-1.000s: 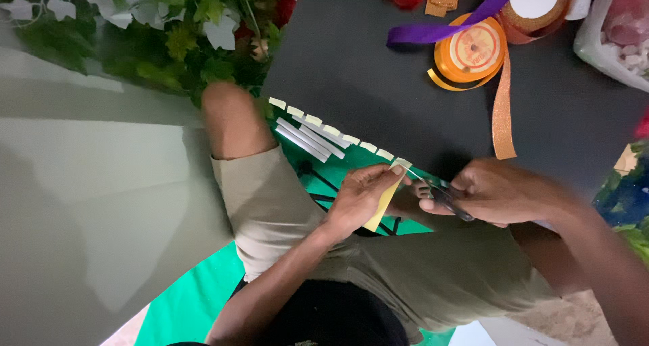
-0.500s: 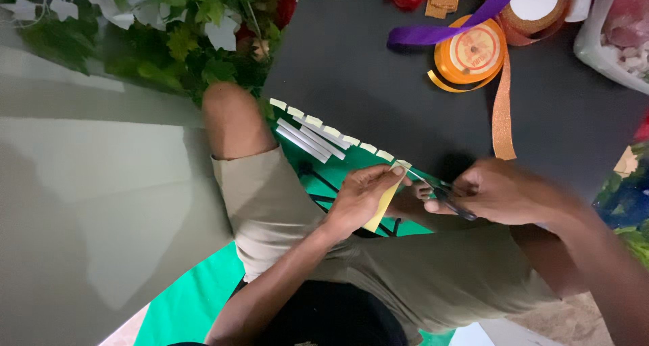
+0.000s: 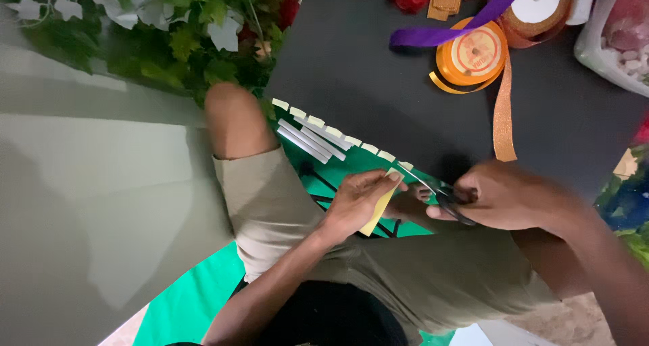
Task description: The person wraps a purple ribbon around a white tube and cuts small pieces of yellow tape with shears.
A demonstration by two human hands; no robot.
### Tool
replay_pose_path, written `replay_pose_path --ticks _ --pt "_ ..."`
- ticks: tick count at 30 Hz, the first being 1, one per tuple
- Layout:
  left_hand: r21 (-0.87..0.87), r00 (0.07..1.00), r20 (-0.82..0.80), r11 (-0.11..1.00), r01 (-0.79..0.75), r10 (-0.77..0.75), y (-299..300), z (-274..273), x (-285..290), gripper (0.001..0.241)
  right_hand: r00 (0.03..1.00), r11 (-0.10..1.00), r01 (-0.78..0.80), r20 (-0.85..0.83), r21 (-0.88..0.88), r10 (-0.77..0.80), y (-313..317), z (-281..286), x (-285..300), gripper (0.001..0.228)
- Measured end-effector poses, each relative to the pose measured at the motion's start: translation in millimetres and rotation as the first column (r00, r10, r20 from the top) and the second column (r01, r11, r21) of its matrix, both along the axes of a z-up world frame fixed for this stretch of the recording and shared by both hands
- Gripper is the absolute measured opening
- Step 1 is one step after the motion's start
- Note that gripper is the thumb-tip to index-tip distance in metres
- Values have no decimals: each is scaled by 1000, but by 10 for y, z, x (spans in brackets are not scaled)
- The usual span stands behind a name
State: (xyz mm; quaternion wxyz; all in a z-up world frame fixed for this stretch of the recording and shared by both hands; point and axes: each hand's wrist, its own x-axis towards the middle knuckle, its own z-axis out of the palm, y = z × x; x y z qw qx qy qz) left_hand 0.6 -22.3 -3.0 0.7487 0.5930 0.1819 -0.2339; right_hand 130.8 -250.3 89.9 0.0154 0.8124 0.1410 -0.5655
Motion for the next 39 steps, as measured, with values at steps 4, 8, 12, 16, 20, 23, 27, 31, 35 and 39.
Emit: replay_pose_path --ticks 4,8,12,16,20,23,27,31,35,39 --pt "6 1000 -5 1000 -30 30 48 14 -87 35 999 999 -36 -7 -5 36 58 67 -1 91" --pt "-20 1000 12 999 -27 27 95 -8 -99 38 999 999 -34 33 32 33 24 -15 -74 90" --pt "-31 998 -27 998 -62 61 120 -25 -99 34 992 995 -103 73 7 103 64 -39 -138 90" --pt "-36 990 -35 990 -139 137 147 74 -115 63 976 988 -144 174 53 133 2 -3 -192 94" --pt "107 990 -131 993 -47 61 168 30 -92 49 970 988 -145 187 -55 153 -23 -44 -189 86" --pt "125 993 -112 992 -28 42 135 -59 -12 40 942 968 -231 228 -95 247 -14 8 -114 83" --pt "-51 966 -258 998 -39 24 145 68 66 30 957 966 -217 166 -138 238 133 221 -78 82" --pt "-41 979 -203 999 -15 6 142 26 31 23 957 974 -217 181 -65 225 18 108 -115 84" --pt "57 994 -96 996 62 -56 150 47 -1 26 926 944 -315 183 -102 329 74 80 -162 75" --pt "-62 990 -97 992 -109 102 110 118 -62 20 925 939 -315 177 -135 336 92 80 -276 83"
